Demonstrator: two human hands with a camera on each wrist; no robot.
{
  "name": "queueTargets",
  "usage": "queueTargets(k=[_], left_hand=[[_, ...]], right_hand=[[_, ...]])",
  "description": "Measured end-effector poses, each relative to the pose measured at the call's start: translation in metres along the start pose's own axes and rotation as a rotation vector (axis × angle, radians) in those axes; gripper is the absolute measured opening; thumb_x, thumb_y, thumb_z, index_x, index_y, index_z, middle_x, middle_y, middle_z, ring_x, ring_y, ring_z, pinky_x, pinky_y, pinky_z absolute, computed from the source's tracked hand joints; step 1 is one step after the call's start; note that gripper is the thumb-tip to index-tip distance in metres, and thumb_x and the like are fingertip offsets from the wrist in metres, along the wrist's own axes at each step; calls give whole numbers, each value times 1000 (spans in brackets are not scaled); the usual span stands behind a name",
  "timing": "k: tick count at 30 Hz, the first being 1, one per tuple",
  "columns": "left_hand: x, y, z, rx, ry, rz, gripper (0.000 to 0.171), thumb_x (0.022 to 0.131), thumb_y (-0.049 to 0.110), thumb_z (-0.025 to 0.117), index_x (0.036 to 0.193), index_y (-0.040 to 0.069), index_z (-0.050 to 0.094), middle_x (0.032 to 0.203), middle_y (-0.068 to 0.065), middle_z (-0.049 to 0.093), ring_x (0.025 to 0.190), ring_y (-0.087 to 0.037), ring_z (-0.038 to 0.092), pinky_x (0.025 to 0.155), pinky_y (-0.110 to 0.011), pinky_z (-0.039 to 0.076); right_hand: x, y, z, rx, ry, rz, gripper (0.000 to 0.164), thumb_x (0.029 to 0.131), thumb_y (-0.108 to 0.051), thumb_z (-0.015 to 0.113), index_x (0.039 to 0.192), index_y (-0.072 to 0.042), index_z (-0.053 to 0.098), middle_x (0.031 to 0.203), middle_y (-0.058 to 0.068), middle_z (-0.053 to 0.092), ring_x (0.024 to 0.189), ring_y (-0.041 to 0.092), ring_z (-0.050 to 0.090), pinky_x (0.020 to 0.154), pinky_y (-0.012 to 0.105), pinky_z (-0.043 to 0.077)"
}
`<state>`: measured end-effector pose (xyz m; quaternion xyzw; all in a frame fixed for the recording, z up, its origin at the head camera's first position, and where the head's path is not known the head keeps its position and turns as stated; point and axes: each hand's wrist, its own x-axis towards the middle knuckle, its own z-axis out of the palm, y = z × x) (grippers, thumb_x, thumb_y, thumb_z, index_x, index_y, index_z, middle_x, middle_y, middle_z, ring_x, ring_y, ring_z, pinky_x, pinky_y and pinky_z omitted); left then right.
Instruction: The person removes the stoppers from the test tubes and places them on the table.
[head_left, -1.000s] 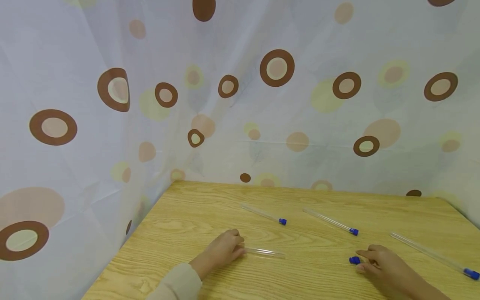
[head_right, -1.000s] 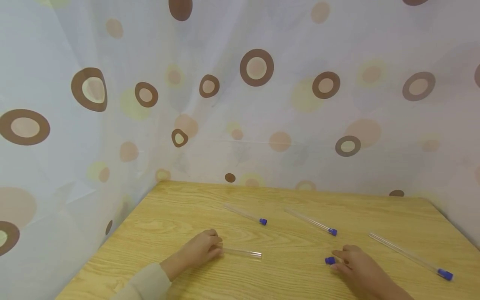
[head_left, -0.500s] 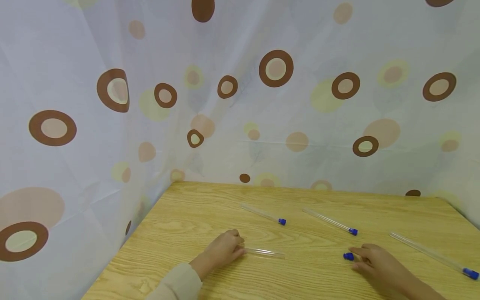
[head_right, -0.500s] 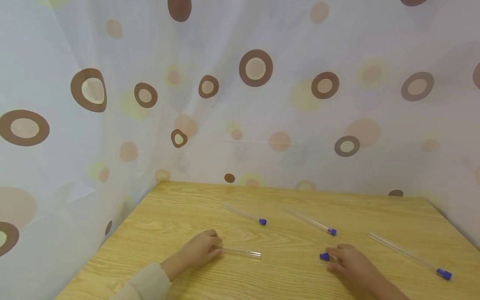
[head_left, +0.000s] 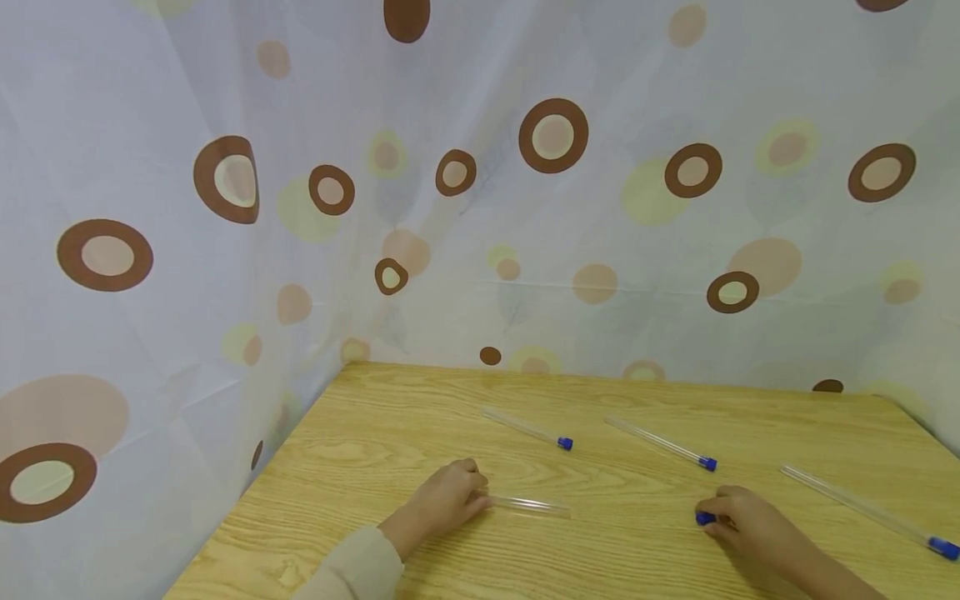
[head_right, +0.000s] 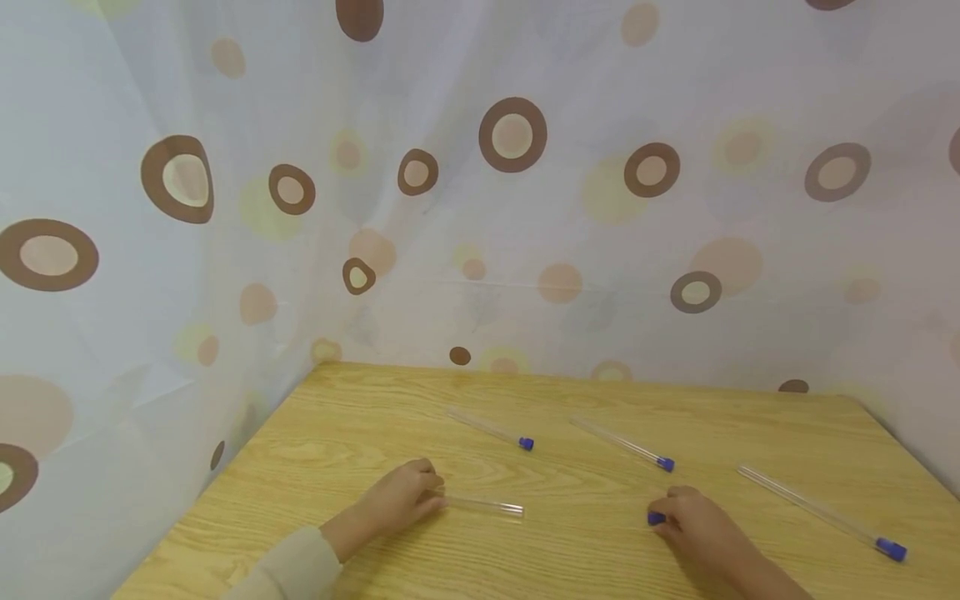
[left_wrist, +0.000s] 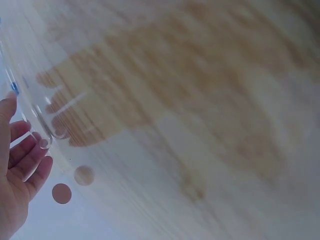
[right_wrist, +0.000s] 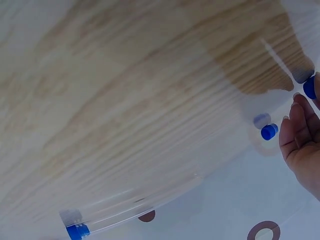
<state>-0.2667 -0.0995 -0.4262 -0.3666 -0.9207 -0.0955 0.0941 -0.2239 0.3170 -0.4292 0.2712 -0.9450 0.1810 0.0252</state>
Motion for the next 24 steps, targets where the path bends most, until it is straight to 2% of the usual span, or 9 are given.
queueTargets(k=[10,24], left_hand=[[0,0,0,3,1,7,23,86,25,65,93,4,70,84,-1,61,70,-4,53,62,-11,48],[-1,1,0,4,-19,-7,19,86,26,65,86,8,69,81,1,60,68,-3,51,61,-12,47]], right_hand=[[-12,4,-7,57,-64,54,21,82,-11,66,95,5,67,78,-6,53,65,-7,39,52,18,42],[-25,5,-7,101,-60,10,29,85,-17,64,99,8,66,78,-9,53,64,-8,39,50,18,41]])
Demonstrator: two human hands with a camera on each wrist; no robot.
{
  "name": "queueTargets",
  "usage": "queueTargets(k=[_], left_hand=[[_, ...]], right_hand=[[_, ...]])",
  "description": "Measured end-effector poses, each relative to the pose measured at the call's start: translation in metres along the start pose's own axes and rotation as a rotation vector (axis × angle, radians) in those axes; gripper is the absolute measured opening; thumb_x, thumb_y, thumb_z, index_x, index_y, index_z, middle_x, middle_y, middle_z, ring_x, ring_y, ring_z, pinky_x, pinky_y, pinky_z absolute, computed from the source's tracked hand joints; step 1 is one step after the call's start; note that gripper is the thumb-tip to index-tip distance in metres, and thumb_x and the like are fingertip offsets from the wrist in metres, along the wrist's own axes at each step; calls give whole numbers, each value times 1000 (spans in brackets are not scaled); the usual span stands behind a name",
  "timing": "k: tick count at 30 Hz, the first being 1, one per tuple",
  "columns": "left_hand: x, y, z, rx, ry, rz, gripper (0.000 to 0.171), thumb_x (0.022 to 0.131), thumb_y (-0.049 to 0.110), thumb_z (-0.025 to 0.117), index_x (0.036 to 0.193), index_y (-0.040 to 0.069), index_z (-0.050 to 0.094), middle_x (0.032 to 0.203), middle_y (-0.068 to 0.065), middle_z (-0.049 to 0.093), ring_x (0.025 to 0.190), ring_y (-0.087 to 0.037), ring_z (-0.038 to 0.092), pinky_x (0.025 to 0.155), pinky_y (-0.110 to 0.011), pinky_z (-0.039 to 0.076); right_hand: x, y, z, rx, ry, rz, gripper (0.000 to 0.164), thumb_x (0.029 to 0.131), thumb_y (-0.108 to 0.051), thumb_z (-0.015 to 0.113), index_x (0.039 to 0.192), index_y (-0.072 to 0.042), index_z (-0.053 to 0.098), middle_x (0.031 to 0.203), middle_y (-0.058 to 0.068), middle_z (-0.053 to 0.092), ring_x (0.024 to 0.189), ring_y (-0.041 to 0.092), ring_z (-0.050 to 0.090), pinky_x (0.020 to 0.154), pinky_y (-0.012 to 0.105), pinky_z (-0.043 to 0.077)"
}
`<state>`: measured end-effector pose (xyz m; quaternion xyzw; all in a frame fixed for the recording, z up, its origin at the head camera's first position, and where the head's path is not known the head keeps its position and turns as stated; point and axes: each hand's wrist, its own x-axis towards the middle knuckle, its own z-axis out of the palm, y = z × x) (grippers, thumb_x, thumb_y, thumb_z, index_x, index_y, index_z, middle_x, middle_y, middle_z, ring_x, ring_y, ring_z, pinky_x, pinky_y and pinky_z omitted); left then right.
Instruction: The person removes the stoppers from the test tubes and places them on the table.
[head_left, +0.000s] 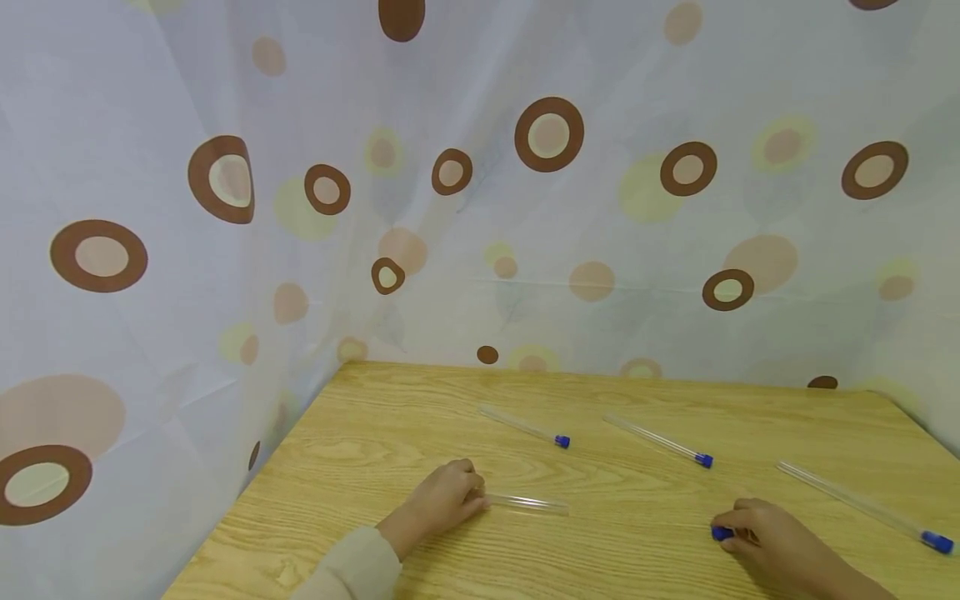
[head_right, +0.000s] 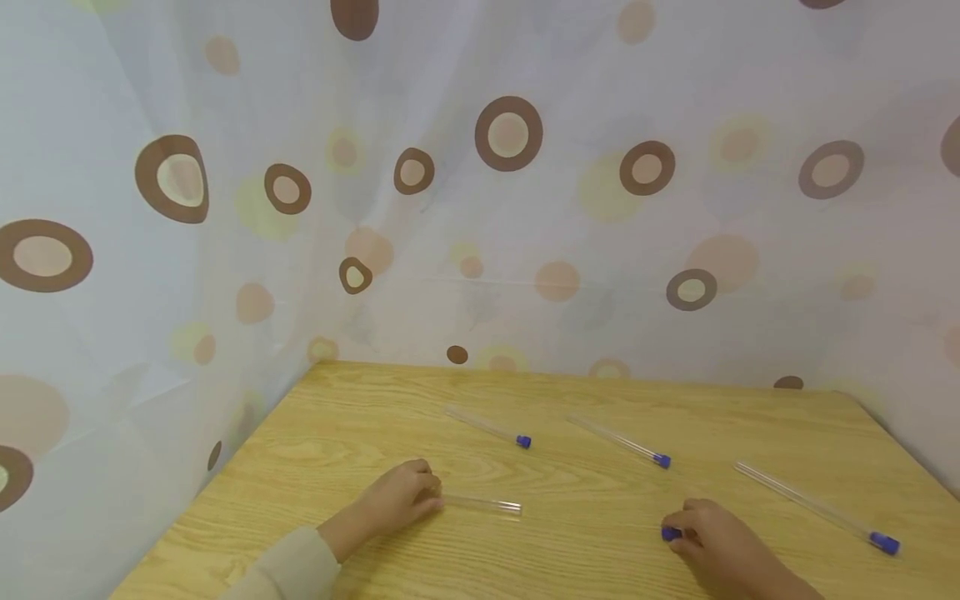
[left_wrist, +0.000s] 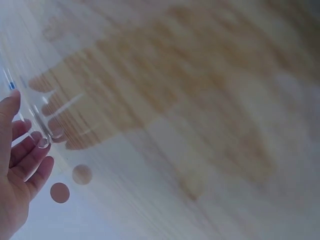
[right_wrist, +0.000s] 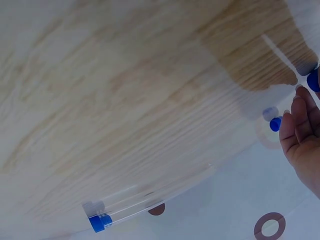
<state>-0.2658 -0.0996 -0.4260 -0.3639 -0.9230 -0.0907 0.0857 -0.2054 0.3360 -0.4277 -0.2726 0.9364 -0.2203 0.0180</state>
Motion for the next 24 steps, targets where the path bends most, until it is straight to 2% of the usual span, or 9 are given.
queueTargets(k=[7,13,24], left_hand=[[-1,1,-1,-7,-6,1,16,85,25,67,82,9,69,79,2,59,66,-1,48,59,-11,45],[-1,2,-4,2,-15,4,15,84,24,68,83,10,69,78,3,58,66,0,47,60,-9,44],[0,2,-3,-7,-16,6,14,83,24,68,81,10,69,76,4,57,65,1,43,58,-9,42]], right_hand=[[1,-1,-1,-1,-28,1,30,86,-17,63,101,9,65,80,-6,54,64,-7,40,50,18,41],[2,-2,0,-32,-12,-3,27,85,-14,64,98,10,65,79,-6,55,64,-8,39,50,18,40],[3,-2,-1,3,-39,50,31,86,-17,63,101,10,64,83,-2,56,65,-8,40,52,18,42]])
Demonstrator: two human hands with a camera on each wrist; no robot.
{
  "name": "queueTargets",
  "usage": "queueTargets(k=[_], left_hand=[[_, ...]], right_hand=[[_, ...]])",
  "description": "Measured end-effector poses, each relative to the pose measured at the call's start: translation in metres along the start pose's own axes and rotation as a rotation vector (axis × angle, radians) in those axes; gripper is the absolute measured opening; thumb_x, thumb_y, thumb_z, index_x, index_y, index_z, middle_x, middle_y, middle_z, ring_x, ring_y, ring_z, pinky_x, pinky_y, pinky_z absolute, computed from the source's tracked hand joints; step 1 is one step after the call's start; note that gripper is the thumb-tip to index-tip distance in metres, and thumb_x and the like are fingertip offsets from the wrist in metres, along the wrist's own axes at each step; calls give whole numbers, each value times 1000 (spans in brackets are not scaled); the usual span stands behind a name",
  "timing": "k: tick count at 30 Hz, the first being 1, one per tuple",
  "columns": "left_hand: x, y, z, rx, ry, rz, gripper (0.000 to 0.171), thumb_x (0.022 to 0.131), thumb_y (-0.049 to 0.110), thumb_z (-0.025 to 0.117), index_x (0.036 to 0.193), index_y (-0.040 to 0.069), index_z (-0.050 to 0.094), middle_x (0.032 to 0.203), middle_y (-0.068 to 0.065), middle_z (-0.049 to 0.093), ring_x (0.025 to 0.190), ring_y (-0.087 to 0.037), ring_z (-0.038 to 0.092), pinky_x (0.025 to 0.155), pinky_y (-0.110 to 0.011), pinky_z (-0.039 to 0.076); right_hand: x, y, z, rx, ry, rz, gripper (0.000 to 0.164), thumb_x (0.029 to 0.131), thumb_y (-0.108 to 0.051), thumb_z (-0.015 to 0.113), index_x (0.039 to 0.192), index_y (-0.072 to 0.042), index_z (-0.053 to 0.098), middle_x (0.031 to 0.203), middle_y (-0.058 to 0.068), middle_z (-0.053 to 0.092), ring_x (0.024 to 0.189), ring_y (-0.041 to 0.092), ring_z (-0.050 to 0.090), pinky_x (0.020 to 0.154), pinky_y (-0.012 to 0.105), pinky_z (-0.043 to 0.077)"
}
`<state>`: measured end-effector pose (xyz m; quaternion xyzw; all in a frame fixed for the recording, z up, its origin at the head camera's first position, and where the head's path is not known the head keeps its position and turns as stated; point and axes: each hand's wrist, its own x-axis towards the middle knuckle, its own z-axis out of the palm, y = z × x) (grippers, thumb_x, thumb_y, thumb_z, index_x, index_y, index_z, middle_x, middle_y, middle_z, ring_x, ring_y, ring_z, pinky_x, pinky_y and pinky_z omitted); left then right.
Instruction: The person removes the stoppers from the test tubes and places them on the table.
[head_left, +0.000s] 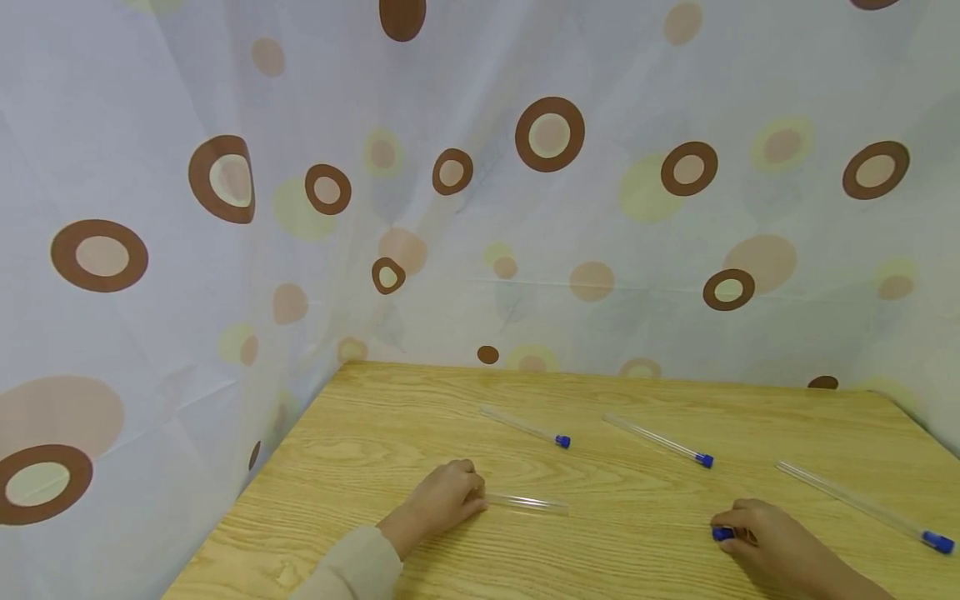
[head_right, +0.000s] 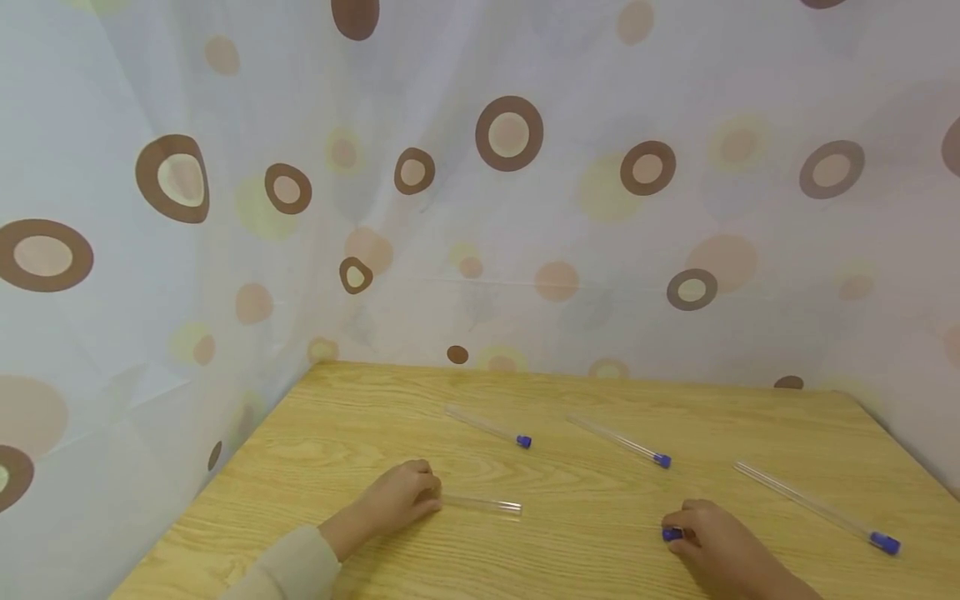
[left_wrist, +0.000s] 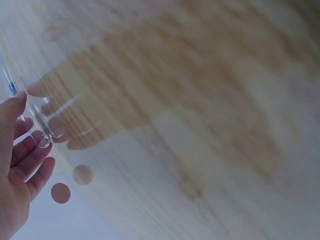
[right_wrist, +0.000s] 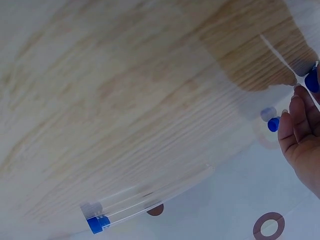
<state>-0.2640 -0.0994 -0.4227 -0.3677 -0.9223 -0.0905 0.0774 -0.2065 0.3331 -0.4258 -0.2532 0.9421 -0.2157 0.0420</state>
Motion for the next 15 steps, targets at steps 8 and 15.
queueTargets(k=[8,15], left_hand=[[0,-1,2,-10,-5,-7,16,84,25,67,81,9,70,75,5,56,63,2,41,56,-9,41],[2,-2,0,17,24,-58,32,88,35,62,91,4,70,85,-3,65,74,-10,59,67,-18,53]], right_hand=[[0,-4,-1,37,14,32,38,90,-25,60,106,9,63,77,-5,53,62,-6,37,49,19,37],[6,-14,1,-75,146,78,38,89,-27,60,109,6,64,88,1,59,69,-1,47,54,20,44]])
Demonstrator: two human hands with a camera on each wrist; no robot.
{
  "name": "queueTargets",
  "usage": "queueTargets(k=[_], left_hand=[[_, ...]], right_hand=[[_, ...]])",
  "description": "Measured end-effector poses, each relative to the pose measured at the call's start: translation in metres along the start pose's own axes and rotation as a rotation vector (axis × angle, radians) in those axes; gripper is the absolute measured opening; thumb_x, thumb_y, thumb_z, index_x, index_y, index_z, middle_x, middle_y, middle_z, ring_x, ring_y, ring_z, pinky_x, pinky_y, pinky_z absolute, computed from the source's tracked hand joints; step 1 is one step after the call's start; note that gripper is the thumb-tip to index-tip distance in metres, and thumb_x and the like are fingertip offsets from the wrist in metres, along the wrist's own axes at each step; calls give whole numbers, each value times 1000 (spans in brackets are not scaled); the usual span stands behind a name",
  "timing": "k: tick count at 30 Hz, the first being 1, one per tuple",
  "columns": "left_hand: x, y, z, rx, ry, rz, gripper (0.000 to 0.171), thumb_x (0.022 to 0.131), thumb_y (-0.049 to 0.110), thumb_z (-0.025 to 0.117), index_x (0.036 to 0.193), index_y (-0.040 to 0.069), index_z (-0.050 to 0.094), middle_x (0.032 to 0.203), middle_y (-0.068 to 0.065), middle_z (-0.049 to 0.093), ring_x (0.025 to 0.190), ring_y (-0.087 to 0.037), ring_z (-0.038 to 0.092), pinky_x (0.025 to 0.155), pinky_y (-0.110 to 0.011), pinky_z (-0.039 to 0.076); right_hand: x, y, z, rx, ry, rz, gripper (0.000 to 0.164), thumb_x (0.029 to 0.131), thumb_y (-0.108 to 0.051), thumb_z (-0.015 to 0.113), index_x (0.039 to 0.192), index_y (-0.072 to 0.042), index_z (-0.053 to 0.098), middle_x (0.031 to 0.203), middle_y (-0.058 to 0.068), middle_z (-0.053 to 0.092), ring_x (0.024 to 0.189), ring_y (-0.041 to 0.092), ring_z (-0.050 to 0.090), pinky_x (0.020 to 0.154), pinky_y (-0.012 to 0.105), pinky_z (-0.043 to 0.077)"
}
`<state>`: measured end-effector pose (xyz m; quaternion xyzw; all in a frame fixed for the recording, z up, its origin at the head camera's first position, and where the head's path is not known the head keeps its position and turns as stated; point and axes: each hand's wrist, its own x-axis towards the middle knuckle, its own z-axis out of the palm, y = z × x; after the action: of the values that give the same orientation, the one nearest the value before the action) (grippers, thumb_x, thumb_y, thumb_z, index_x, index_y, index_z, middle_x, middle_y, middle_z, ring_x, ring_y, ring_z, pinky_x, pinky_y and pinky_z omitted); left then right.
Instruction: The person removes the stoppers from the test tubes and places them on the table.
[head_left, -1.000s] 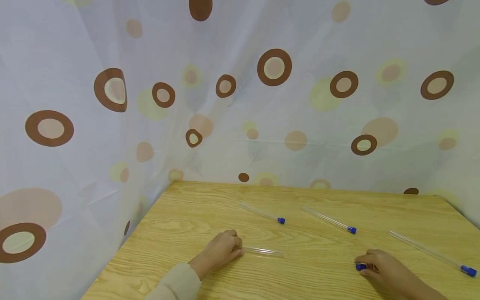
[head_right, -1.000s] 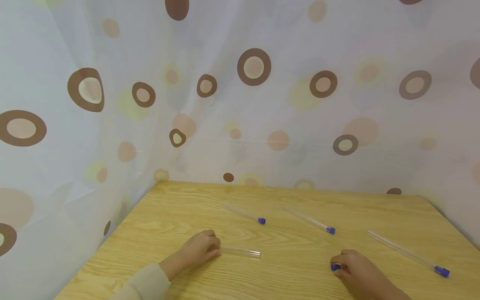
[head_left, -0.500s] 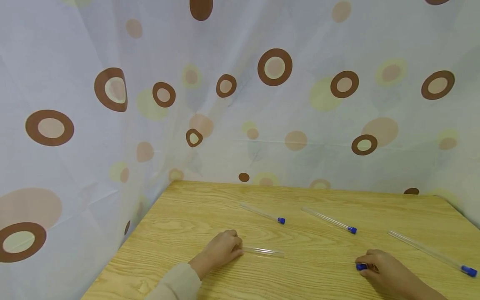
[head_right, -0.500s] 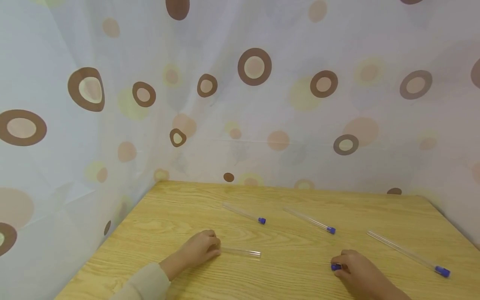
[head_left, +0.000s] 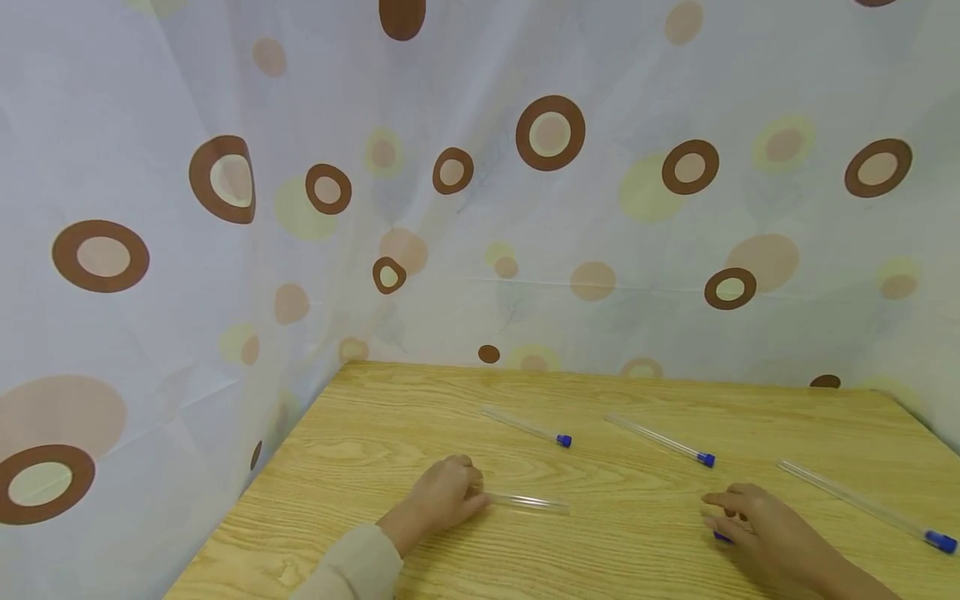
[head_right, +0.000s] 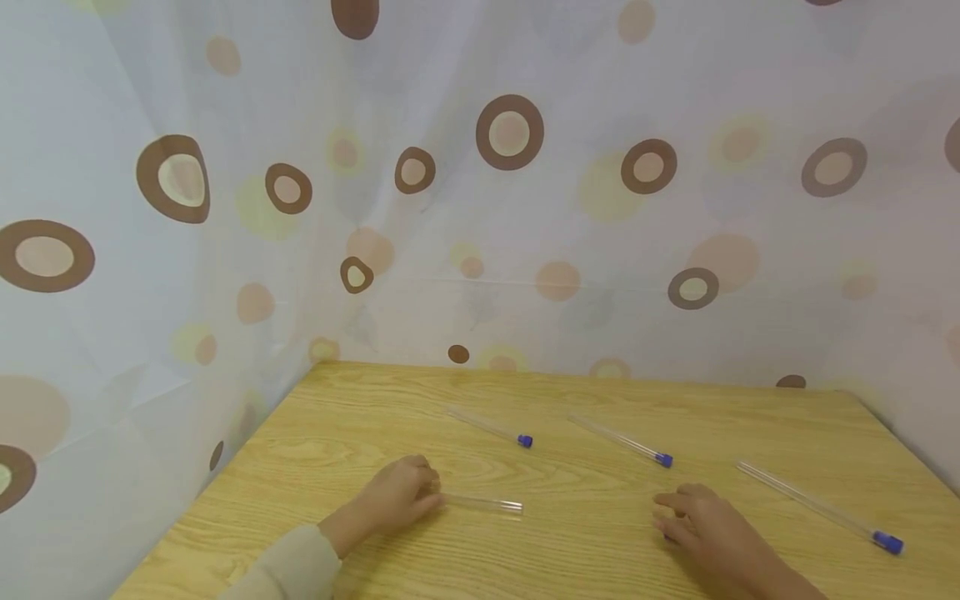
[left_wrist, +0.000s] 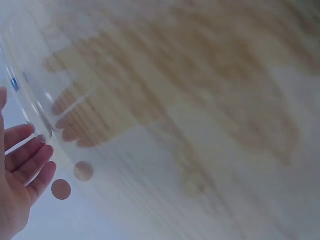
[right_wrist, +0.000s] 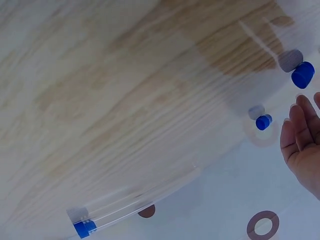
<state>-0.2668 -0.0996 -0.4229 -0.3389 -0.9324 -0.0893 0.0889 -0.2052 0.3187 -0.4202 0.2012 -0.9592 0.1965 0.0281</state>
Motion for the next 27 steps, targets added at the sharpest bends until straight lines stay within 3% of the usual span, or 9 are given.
queueTargets(k=[3,6,8,15,22,27], left_hand=[[2,0,-2,20,22,-23,41,89,41,60,98,3,70,94,-6,67,84,-17,63,74,-25,56],[4,-1,-4,54,43,-11,42,89,42,59,99,4,70,95,-6,68,85,-17,64,74,-27,56],[5,-1,-4,82,66,-2,40,88,42,60,100,5,70,96,-5,69,85,-17,64,74,-28,56],[5,1,-7,99,134,-31,40,86,41,63,107,8,68,103,-6,67,94,-21,61,80,-38,53],[9,0,-7,104,198,-39,46,84,42,66,117,9,61,111,-7,63,102,-23,59,86,-40,51],[12,-2,-7,102,207,-31,54,83,43,67,123,9,57,114,-9,61,105,-25,59,88,-41,51]], right_hand=[[2,-7,5,-86,124,-7,34,84,-29,67,106,-2,67,96,4,62,78,12,57,61,26,52],[5,-12,9,-131,246,-74,32,78,-25,74,100,-3,69,97,8,64,83,26,61,65,35,55],[8,-15,11,-145,297,-106,31,75,-23,76,99,-4,70,96,7,65,84,29,61,66,37,55],[20,-31,10,-61,282,-94,33,77,-19,74,104,-1,67,103,14,65,95,36,60,72,46,55],[33,-45,10,-19,298,-109,38,78,-19,73,108,2,64,104,14,65,95,34,60,75,47,54],[42,-54,11,20,291,-91,40,80,-20,72,111,4,63,107,15,64,99,34,59,79,48,53]])
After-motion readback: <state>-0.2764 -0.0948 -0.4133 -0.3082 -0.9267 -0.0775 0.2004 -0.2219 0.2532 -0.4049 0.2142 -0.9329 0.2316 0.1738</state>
